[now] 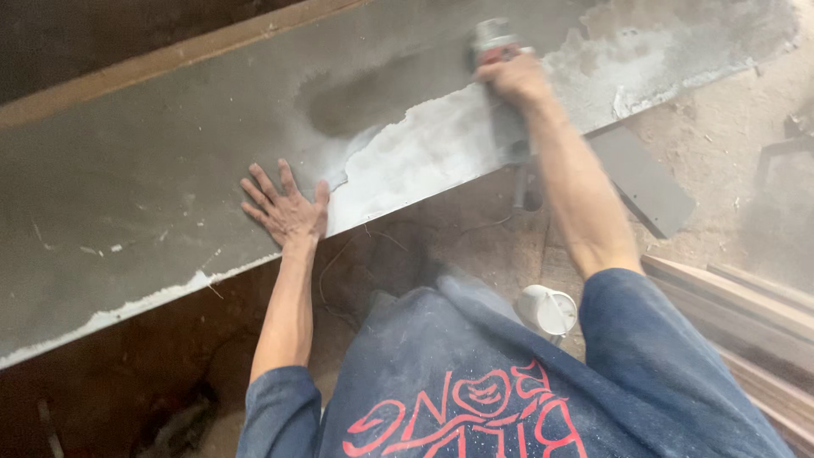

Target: The person uses an angle grinder to remove a white surface layer from a large flat board. The operator holds the board with the left hand and moves the grinder along the surface, generating dust as the material is stripped away.

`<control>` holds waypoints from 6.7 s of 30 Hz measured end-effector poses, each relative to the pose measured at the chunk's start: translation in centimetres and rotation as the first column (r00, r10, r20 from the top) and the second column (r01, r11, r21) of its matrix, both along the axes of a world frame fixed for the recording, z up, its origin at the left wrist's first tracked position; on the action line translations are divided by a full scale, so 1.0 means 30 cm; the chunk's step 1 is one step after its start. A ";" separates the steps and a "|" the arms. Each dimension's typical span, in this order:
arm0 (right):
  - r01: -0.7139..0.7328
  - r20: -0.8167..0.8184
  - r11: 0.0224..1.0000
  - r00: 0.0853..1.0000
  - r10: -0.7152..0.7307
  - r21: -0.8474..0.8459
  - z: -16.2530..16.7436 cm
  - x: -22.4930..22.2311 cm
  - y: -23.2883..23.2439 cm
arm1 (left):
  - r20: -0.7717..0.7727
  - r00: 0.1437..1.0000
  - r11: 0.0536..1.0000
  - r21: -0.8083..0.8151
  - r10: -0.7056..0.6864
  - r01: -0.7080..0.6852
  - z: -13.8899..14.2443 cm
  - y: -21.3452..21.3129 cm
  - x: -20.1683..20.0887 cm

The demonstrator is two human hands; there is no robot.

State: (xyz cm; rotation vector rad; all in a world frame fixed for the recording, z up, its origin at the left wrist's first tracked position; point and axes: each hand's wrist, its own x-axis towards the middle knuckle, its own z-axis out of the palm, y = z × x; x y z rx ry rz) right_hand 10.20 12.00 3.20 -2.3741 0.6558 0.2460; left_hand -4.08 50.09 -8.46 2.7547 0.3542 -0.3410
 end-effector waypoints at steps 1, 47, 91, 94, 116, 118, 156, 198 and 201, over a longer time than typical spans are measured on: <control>0.037 -0.005 0.998 0.999 -0.037 0.043 -0.004 0.014 -0.069 | -0.020 1.000 1.000 0.010 0.020 -0.020 0.002 -0.008 0.014; 0.144 0.011 0.988 0.989 -0.145 0.050 -0.039 -0.059 -0.056 | -0.035 0.999 1.000 -0.011 -0.015 0.015 0.026 -0.133 0.115; 0.104 0.136 0.966 0.981 -0.139 0.237 -0.120 0.110 -0.647 | 0.020 0.993 0.993 -0.029 -0.118 0.118 -0.079 -0.410 0.245; 0.128 0.030 0.987 0.991 -0.132 0.098 -0.113 0.127 -0.638 | 0.024 0.990 0.990 -0.014 -0.141 0.141 -0.089 -0.465 0.292; 0.174 0.054 0.823 0.969 -0.240 0.541 -0.120 0.298 -0.811 | 0.116 0.987 0.993 -0.021 -0.112 0.115 -0.088 -0.493 0.345; 0.293 -0.129 0.926 0.954 -0.269 0.236 -0.105 0.317 -0.791 | 0.110 0.988 0.993 -0.012 -0.112 0.114 -0.085 -0.492 0.346; 0.012 0.017 1.000 1.000 -0.012 0.013 -0.083 0.447 -0.609 | 0.039 0.973 0.973 -0.014 -0.229 0.229 -0.033 -0.671 0.574; 0.161 0.032 0.935 0.983 -0.180 0.316 -0.098 0.558 -1.022 | 0.219 0.960 0.984 0.009 -0.173 0.175 -0.103 -0.650 0.564; 0.135 0.053 0.942 0.986 -0.159 0.308 -0.134 0.491 -1.015 | 0.213 0.963 0.986 0.010 -0.165 0.167 -0.108 -0.653 0.569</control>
